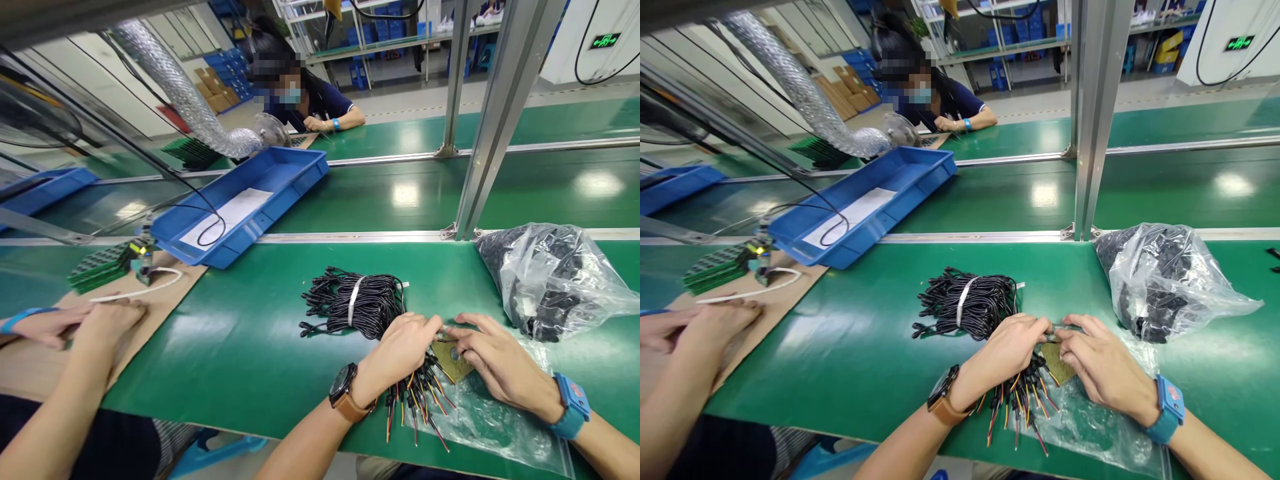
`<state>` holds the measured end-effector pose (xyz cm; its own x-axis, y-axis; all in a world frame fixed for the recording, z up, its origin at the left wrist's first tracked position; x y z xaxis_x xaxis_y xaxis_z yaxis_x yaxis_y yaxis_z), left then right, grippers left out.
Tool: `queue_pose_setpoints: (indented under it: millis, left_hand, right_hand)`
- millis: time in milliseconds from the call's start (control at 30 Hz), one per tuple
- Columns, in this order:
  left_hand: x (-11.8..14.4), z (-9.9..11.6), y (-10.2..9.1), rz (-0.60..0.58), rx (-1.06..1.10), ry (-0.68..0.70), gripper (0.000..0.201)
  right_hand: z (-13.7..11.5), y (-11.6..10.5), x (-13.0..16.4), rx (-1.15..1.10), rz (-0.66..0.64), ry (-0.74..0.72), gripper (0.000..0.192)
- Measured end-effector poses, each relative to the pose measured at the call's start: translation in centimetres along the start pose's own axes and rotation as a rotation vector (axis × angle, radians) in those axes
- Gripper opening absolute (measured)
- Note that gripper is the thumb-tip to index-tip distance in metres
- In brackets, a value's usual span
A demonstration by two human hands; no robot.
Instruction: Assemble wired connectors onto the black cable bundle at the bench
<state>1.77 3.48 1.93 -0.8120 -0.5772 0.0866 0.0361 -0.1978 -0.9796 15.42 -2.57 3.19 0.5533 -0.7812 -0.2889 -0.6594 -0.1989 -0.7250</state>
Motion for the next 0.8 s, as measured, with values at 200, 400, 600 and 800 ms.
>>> queue_pose_setpoints:
  millis: [200,400,600,800]
  left_hand:
    - [0.2,0.2,-0.1,0.074,0.009,0.007,0.021]
    - [0.4,0.4,-0.4,0.121,0.092,0.033,0.014]
    - [0.6,0.2,-0.3,0.12,0.138,0.025,0.015]
    - [0.7,-0.2,-0.5,0.133,0.201,0.029,0.014]
  right_hand:
    - [0.0,-0.3,0.0,-0.018,-0.004,-0.004,0.018]
    - [0.3,-0.8,0.3,-0.025,0.045,-0.005,0.018]
    - [-0.2,-0.3,0.1,-0.024,-0.015,-0.01,0.019]
    - [-0.5,-0.2,0.1,-0.053,-0.039,-0.025,0.019]
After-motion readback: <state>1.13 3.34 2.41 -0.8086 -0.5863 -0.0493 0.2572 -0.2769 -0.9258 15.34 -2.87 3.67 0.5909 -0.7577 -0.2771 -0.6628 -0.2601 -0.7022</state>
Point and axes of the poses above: each hand's wrist, its own x-axis away from the middle knuckle, its own y-axis out of the palm, z = x × y, the point moved 6 cm from there along -x, towards the middle knuckle, and after that the axes turned 9 degrees about -x, right-handed, at the moved point
